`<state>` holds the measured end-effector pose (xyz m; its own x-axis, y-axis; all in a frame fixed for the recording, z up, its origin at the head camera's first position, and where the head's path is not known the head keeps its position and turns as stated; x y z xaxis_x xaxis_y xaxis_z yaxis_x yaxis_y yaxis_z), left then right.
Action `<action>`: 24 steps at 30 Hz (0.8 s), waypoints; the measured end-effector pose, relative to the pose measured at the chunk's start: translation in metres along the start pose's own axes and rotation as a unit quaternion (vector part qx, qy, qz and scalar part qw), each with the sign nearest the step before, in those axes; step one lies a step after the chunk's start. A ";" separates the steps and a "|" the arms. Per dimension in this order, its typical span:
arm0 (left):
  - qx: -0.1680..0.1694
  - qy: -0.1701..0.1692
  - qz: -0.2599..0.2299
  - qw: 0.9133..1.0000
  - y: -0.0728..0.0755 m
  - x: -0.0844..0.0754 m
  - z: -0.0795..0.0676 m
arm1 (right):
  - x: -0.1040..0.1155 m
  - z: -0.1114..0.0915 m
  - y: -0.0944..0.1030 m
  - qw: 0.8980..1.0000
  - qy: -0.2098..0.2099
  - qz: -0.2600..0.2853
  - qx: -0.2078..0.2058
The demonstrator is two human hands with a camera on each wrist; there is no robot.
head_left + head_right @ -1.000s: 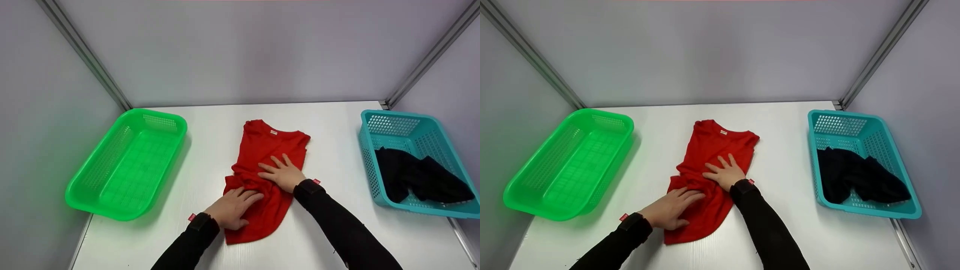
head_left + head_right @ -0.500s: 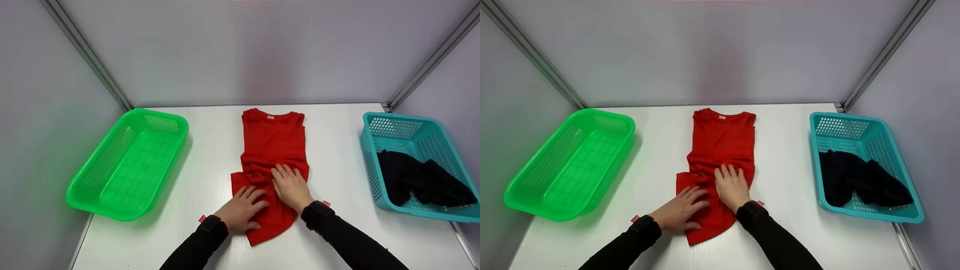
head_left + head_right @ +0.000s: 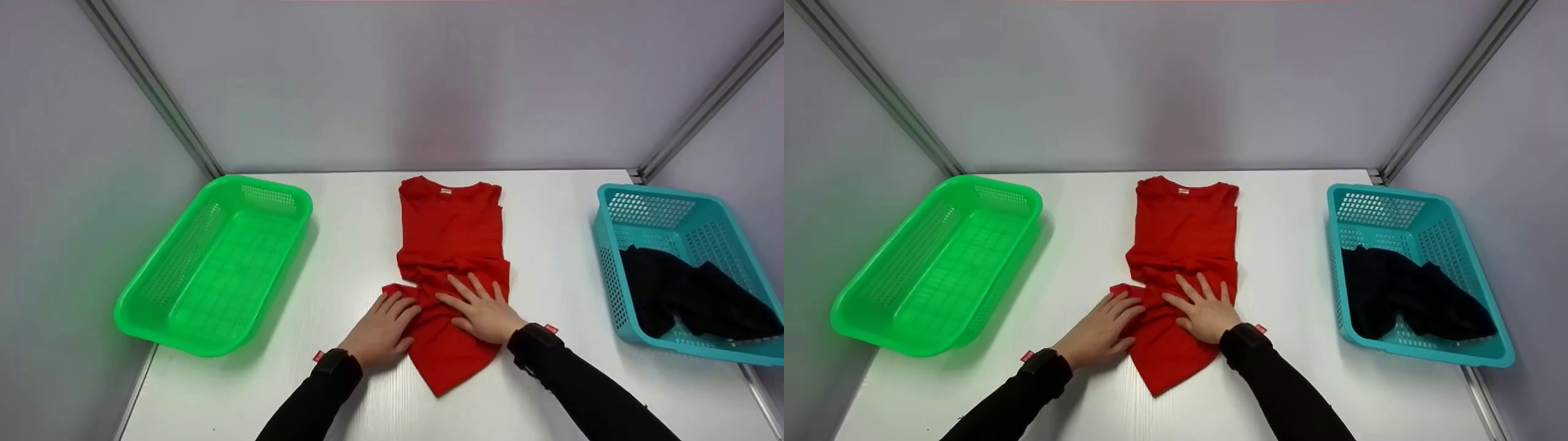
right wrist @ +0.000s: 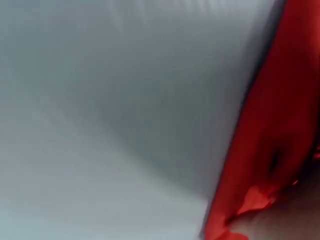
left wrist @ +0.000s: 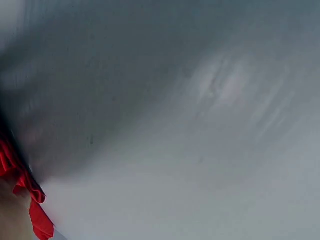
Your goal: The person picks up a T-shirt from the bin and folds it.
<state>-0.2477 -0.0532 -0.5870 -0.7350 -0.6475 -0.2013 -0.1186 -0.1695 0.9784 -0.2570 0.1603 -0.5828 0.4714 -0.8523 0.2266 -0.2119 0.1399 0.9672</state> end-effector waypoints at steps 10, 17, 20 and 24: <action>0.016 0.059 -0.018 0.998 0.000 -0.001 0.017 | -0.034 0.024 0.020 0.967 -0.182 -0.162 -0.077; -0.053 0.069 0.051 0.995 0.008 0.001 0.024 | -0.002 0.011 0.016 0.971 -0.084 -0.129 -0.180; -0.067 0.041 0.093 0.993 0.007 0.000 0.023 | 0.019 -0.003 0.004 0.985 -0.021 -0.093 -0.144; -0.083 -0.025 0.118 0.989 0.007 -0.006 0.019 | 0.029 -0.026 -0.009 0.996 0.014 -0.056 -0.072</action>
<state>-0.2565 -0.0361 -0.5781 -0.7621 -0.6464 0.0379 0.1676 -0.1403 0.9758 -0.2193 0.1471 -0.5816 0.5088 -0.8527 0.1181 -0.0324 0.1181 0.9925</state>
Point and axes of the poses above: each hand's wrist, its own z-axis towards the middle knuckle, its own y-axis out of the back of the hand, x = y × z, the point moved 6 cm from there along z, towards the middle knuckle
